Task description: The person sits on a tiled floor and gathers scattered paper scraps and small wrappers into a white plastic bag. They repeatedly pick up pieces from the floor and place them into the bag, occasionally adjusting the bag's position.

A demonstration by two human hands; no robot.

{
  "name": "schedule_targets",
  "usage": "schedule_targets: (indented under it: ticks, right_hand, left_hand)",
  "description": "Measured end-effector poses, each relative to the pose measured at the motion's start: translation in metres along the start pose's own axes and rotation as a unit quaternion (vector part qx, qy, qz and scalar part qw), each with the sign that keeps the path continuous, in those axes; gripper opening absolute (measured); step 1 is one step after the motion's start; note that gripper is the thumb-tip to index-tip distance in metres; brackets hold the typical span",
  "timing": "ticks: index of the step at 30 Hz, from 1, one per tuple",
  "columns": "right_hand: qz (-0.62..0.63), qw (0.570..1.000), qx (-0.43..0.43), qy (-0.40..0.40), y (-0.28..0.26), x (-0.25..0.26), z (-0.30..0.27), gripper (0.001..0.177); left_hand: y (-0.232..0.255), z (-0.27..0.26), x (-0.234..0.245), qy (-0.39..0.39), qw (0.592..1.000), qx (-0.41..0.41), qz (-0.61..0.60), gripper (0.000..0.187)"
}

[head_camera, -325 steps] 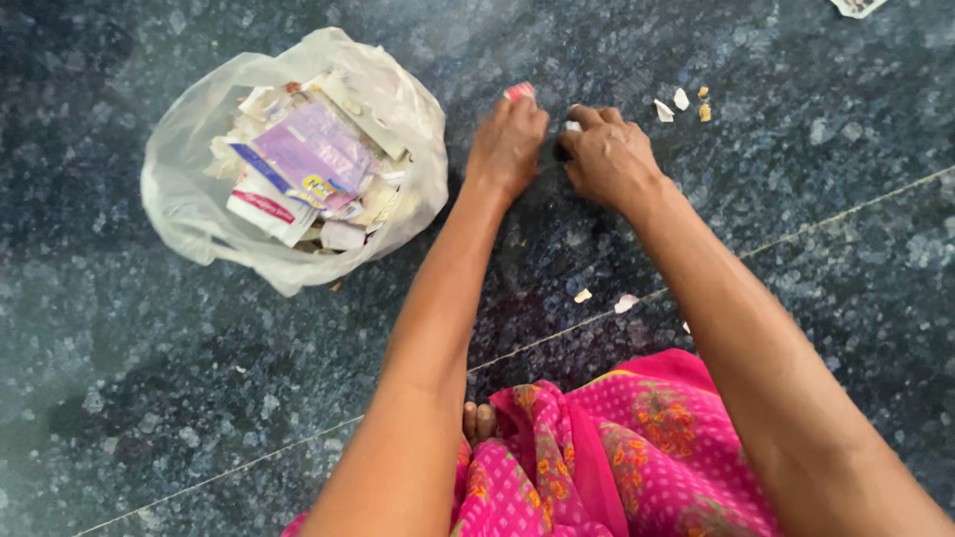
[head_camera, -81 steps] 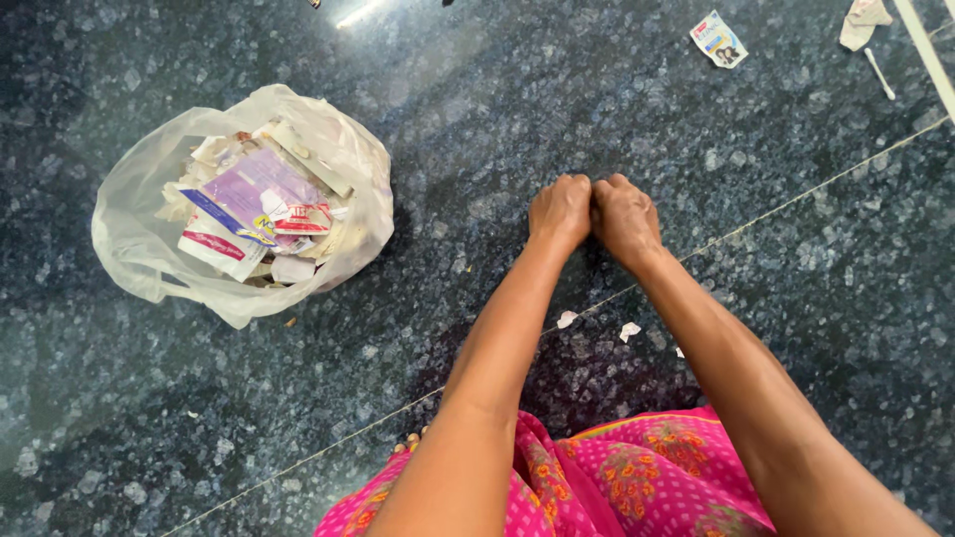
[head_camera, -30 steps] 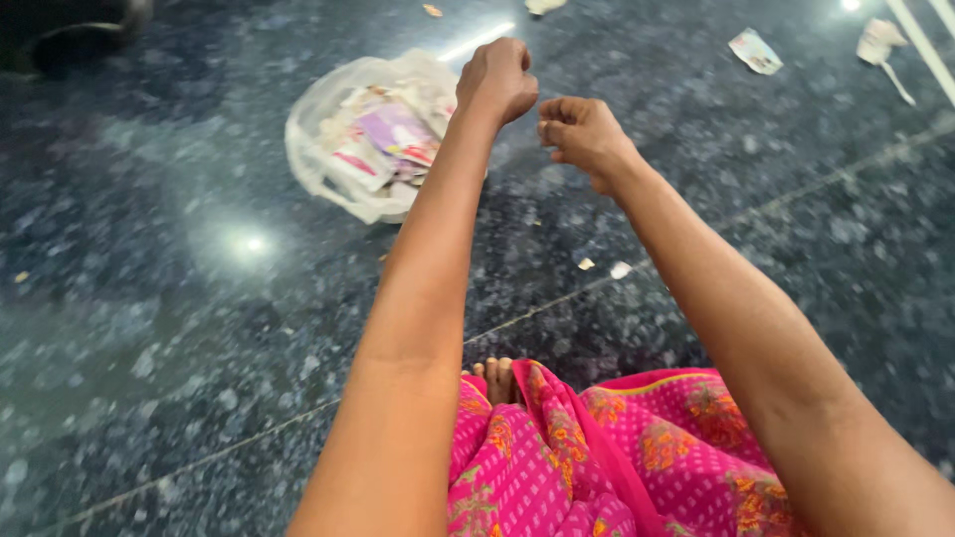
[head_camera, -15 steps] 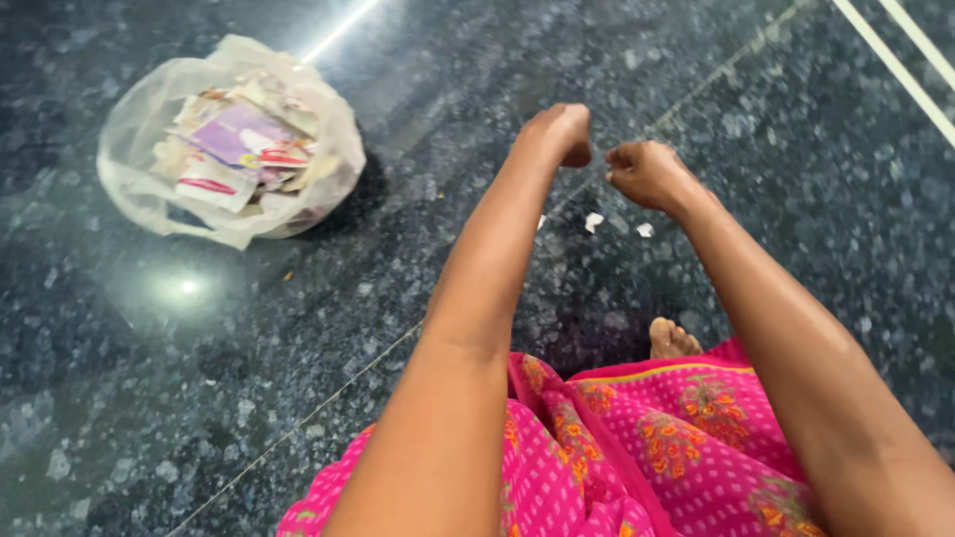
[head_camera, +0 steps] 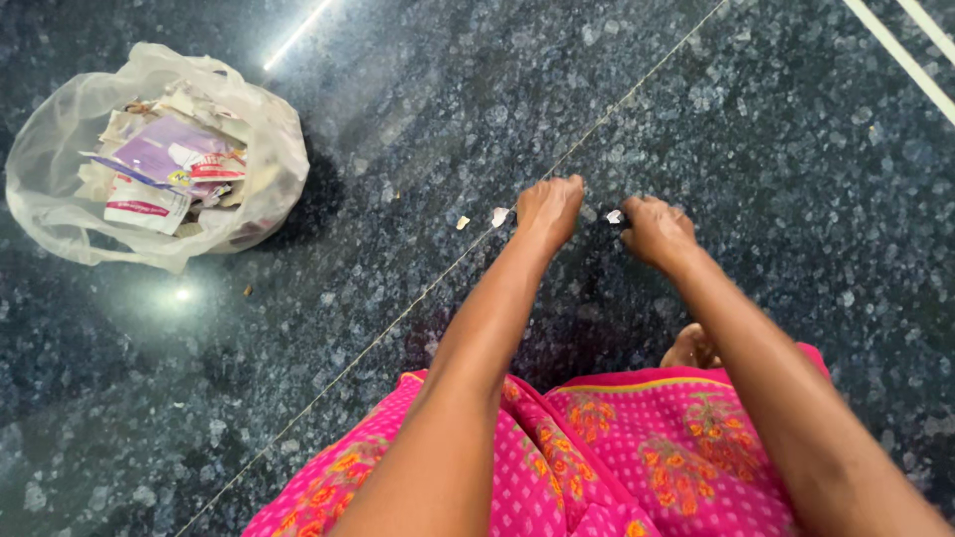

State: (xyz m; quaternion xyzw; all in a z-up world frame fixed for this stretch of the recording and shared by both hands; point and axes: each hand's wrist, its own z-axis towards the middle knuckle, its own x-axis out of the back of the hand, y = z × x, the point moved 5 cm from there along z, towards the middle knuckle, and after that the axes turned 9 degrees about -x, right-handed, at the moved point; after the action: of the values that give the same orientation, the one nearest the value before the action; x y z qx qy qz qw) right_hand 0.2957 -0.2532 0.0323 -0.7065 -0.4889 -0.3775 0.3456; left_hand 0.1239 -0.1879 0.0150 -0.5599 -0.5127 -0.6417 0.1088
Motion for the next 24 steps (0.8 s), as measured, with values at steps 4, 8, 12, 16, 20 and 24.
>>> schedule_targets:
  ticks: [4,8,12,16,20,24]
  right_hand:
    - [0.035,0.996,0.046,0.070,-0.001,-0.035,0.011,0.032]
    - [-0.011,0.993,0.068,0.099,-0.010,-0.068,0.023,0.010]
    - [-0.004,0.985,0.125,0.122,-0.023,-0.062,0.025,0.011]
    - [0.109,0.989,0.071,0.074,-0.042,-0.043,0.026,0.018]
    - [0.198,0.971,0.090,0.098,-0.080,-0.003,0.038,0.016]
    - [0.202,0.951,0.175,0.153,-0.143,0.048,0.051,0.014]
  left_hand:
    - [-0.002,-0.003,-0.018,0.036,0.998,-0.016,0.043,0.017]
    - [0.001,-0.001,-0.038,0.015,0.999,-0.032,0.033,0.021]
    - [0.006,0.006,-0.044,-0.020,1.000,0.000,-0.008,0.020]
    - [-0.003,0.005,-0.026,-0.002,0.998,0.022,-0.056,0.017]
    - [-0.018,0.012,0.023,0.021,0.998,0.012,-0.061,0.018]
    - [-0.042,0.005,0.099,0.101,0.993,0.058,-0.022,0.017]
